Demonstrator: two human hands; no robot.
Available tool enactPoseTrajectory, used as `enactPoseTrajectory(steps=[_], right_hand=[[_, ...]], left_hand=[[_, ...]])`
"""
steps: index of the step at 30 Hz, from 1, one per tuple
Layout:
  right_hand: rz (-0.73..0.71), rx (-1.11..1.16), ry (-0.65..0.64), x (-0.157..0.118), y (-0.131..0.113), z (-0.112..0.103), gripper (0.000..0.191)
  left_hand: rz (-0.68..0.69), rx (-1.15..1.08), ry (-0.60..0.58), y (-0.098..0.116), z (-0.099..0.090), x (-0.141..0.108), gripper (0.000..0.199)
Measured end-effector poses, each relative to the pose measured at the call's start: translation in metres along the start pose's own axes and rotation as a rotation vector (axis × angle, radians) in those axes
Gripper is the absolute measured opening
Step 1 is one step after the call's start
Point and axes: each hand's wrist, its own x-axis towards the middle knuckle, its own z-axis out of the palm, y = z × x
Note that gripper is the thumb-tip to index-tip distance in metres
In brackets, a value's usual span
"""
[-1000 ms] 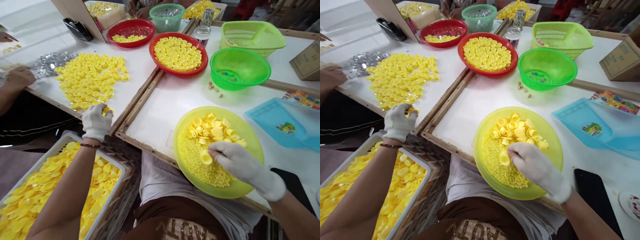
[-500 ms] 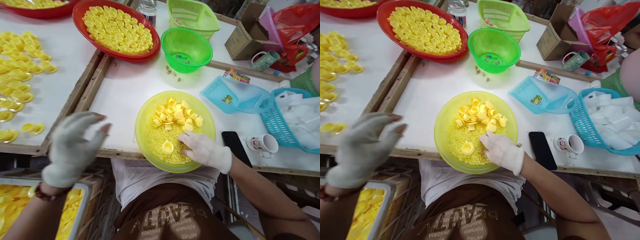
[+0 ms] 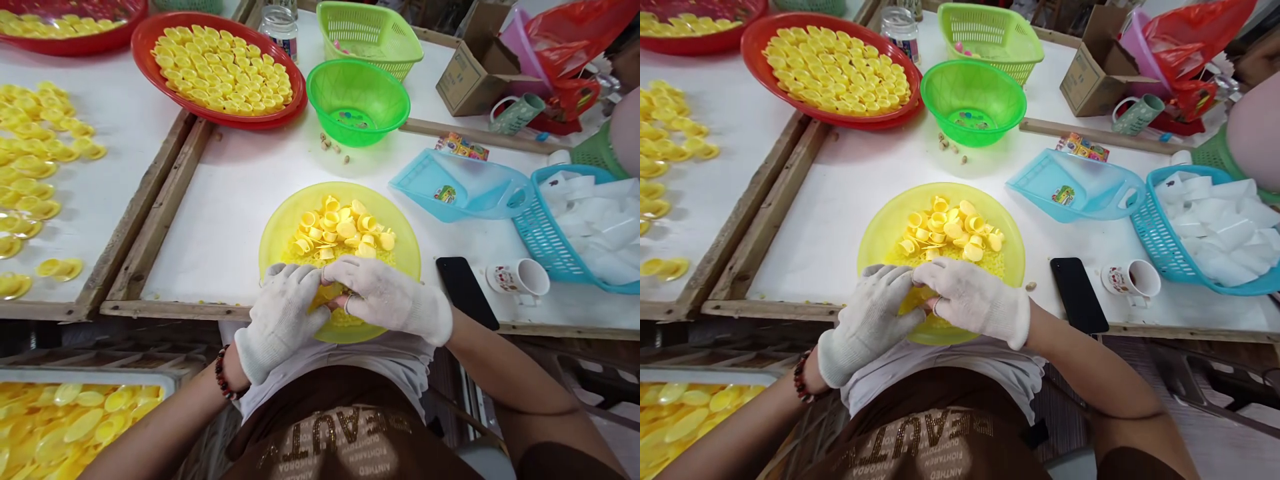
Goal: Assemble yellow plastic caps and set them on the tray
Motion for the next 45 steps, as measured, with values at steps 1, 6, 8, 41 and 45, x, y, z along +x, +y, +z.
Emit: enactPoseTrajectory(steps=[1,6,8,41,45], right_hand=[[0.003,-0.022,-0.003,-0.002,0.001,0.000,0.027],[0.154,-0.231,-0.090,-0.022,0.013,-0.001,0.019],[0.226,-0.340,-0.182,-0.029,0.017,0.003,0.011],[0.186,-0.783,0.107,-0.024,0.064,0.010,0.030],[0.187,-0.534,0.201,-0.028,0.051,0.001,0.033]], left_hand=[[0.001,-0.005,0.005,-0.001,0.001,-0.001,0.024],[0.040,-0.035,0.067,-0.005,0.000,-0.005,0.046],[0.040,-0.016,0.068,-0.005,-0.001,-0.003,0.044],[-0.209,-0.010,0.435,-0.059,-0.048,-0.028,0.020],[-0.556,0.111,0.509,-0.143,-0.096,-0.046,0.031]])
